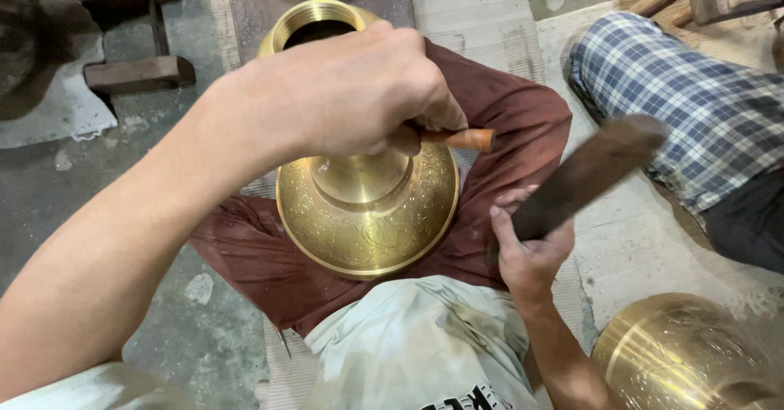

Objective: The person sits on the workshop floor holding a brass vessel steady with one hand while striking a punch against it with a hammer, working around the rim and body to shape the metal. They reposition the punch and rotate the vessel as they continue hammering.

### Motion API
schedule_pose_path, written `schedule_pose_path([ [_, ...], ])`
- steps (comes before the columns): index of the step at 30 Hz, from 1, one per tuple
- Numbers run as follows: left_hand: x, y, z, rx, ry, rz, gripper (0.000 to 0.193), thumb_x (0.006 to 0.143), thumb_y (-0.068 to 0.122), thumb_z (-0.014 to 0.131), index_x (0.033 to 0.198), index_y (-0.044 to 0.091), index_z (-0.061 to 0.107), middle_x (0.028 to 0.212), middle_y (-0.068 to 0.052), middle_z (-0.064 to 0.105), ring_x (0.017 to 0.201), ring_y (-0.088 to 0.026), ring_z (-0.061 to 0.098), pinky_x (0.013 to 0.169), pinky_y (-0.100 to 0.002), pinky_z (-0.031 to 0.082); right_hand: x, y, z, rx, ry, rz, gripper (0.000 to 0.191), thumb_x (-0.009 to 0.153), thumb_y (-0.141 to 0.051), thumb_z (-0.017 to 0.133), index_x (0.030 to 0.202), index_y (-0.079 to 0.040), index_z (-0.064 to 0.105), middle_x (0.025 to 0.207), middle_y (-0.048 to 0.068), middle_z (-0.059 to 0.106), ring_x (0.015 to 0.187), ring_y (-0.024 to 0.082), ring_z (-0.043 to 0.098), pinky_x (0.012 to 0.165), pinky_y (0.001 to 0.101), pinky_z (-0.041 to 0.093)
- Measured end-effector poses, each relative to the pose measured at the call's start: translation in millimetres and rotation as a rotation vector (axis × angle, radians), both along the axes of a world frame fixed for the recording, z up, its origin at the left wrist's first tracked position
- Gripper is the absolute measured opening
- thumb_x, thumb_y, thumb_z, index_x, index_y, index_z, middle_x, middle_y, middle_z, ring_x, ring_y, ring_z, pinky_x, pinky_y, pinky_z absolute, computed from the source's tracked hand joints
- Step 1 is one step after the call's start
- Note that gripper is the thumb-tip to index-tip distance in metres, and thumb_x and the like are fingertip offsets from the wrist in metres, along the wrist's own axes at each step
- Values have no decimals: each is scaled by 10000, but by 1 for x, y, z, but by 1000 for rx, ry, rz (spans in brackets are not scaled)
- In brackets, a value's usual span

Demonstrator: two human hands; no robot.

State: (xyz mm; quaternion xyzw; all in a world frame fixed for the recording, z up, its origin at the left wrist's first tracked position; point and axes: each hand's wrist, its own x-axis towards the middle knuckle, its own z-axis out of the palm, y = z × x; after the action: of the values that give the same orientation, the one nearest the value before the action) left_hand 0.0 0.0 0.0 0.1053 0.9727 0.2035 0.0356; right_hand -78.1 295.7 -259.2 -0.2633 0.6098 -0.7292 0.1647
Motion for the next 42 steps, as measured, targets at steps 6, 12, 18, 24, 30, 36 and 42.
schedule_pose_path([
  [6, -3, 4, -2, 3, -71, 5, 257, 737, 99, 821, 991, 85, 794, 772, -156, 741, 653, -355, 697, 579, -460, 523, 4, -15, 44, 47, 67, -69, 461, 937, 85, 736, 1303, -41, 487, 1066, 77, 675, 998, 152, 671, 896, 288, 562],
  [12, 2, -2, -7, 75, 104, -33, 306, 694, 98, 847, 996, 76, 804, 773, -168, 741, 668, -362, 700, 599, -444, 536, 7, -23, 65, -30, 31, -150, 379, 908, 9, 769, 1202, -64, 540, 1036, 22, 687, 939, 98, 676, 836, 259, 556],
  [18, 16, -15, -11, 169, 302, 89, 374, 812, -26, 771, 1179, 37, 734, 812, -170, 731, 746, -317, 738, 660, -417, 551, -4, -19, 78, 457, 401, -42, 357, 865, 15, 787, 1175, 5, 611, 870, 93, 695, 764, 184, 669, 735, 313, 551],
  [24, 22, -14, -19, 208, 401, 102, 471, 850, 59, 835, 1286, 15, 662, 829, -177, 699, 769, -373, 690, 696, -449, 525, -18, -33, 75, 561, 627, 98, 439, 821, 58, 746, 1242, 4, 634, 863, 94, 725, 799, 191, 738, 705, 324, 564],
  [30, 21, -14, -24, 205, 406, 82, 448, 852, 36, 823, 1279, 28, 686, 889, -200, 712, 810, -384, 705, 721, -444, 544, -54, -35, 92, 321, 464, 91, 374, 921, 49, 816, 1212, -18, 592, 950, 105, 699, 840, 147, 694, 833, 305, 580],
  [36, 23, -9, -24, 189, 457, 99, 498, 848, 61, 849, 1314, 35, 674, 971, -195, 727, 842, -369, 714, 763, -420, 559, -76, -38, 143, 467, 778, -9, 403, 928, 121, 747, 1280, 56, 564, 1043, 143, 720, 932, 214, 726, 855, 317, 566],
  [42, 34, -2, -28, 195, 481, 216, 487, 888, 80, 852, 1335, 41, 661, 898, -185, 705, 807, -367, 704, 708, -430, 523, -85, -50, 173, 656, 1059, -40, 373, 914, 159, 794, 1206, 9, 616, 849, 153, 677, 755, 224, 691, 715, 346, 539],
])
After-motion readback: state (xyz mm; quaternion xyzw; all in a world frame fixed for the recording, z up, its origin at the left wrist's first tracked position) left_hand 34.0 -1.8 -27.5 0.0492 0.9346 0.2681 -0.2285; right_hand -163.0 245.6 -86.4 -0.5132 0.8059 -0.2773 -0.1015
